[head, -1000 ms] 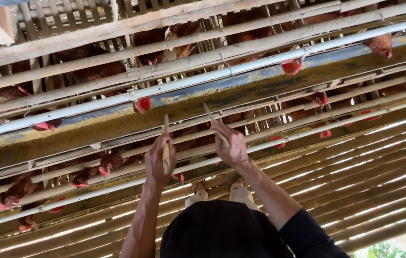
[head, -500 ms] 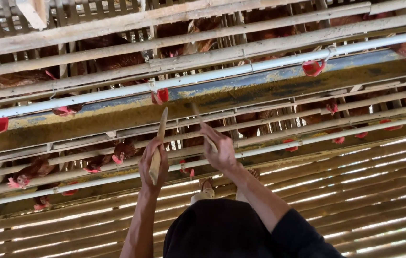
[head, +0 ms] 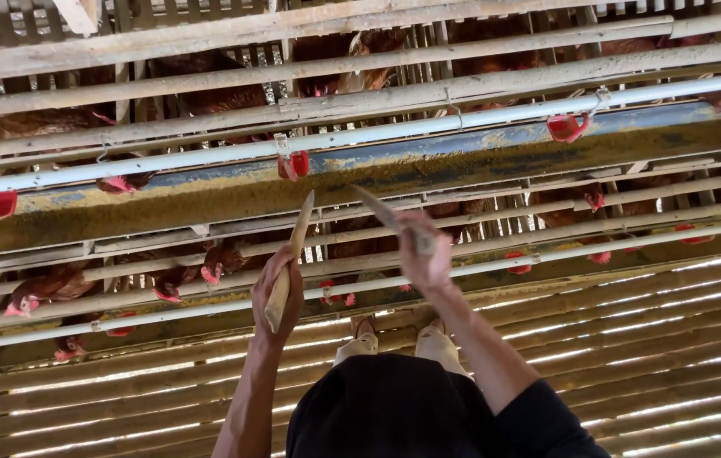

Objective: Using wooden sticks to level and spread chicken feed along a trough in a poultry barn.

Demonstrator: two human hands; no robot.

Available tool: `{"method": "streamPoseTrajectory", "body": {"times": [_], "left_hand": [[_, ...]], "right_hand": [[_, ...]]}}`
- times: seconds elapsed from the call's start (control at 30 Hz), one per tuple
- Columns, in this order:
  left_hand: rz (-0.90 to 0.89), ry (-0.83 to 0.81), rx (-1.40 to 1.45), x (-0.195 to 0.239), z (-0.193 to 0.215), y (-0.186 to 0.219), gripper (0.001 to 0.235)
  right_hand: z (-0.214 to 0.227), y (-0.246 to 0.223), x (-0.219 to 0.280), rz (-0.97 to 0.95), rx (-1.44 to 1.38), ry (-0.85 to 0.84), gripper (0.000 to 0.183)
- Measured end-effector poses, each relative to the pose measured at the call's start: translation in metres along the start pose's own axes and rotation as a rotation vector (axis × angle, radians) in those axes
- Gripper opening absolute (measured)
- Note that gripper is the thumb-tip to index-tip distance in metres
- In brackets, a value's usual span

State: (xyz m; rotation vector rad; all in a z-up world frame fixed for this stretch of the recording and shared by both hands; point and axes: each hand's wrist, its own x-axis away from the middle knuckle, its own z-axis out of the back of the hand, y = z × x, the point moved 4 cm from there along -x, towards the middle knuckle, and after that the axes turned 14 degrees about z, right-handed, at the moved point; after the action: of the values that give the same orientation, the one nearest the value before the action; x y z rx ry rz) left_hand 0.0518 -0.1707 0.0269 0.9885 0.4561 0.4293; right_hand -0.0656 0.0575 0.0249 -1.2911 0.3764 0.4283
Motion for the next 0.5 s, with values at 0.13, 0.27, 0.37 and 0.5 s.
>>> {"method": "streamPoseTrajectory", "body": {"times": [0.13,0.27,0.37,0.5], "left_hand": [[0.010,0.007,-0.033,0.004,-0.003,-0.007,0.012],[0.012,-0.012,0.001,0.000,-0.015,-0.012,0.014],[0.009,-0.034,0.019,0.000,-0.018,-0.011,0.015],[0.024,-0.058,0.059,0.001,-0.021,-0.011,0.018]], "right_hand": [[0.018,0.035,0.003,-0.283,0.266,-0.063,0.029],[0.017,0.034,-0.003,-0.260,0.249,-0.056,0.027],[0.046,0.026,-0.014,-0.304,0.191,0.000,0.027],[0.059,0.004,-0.027,-0.568,0.056,0.122,0.023]]}}
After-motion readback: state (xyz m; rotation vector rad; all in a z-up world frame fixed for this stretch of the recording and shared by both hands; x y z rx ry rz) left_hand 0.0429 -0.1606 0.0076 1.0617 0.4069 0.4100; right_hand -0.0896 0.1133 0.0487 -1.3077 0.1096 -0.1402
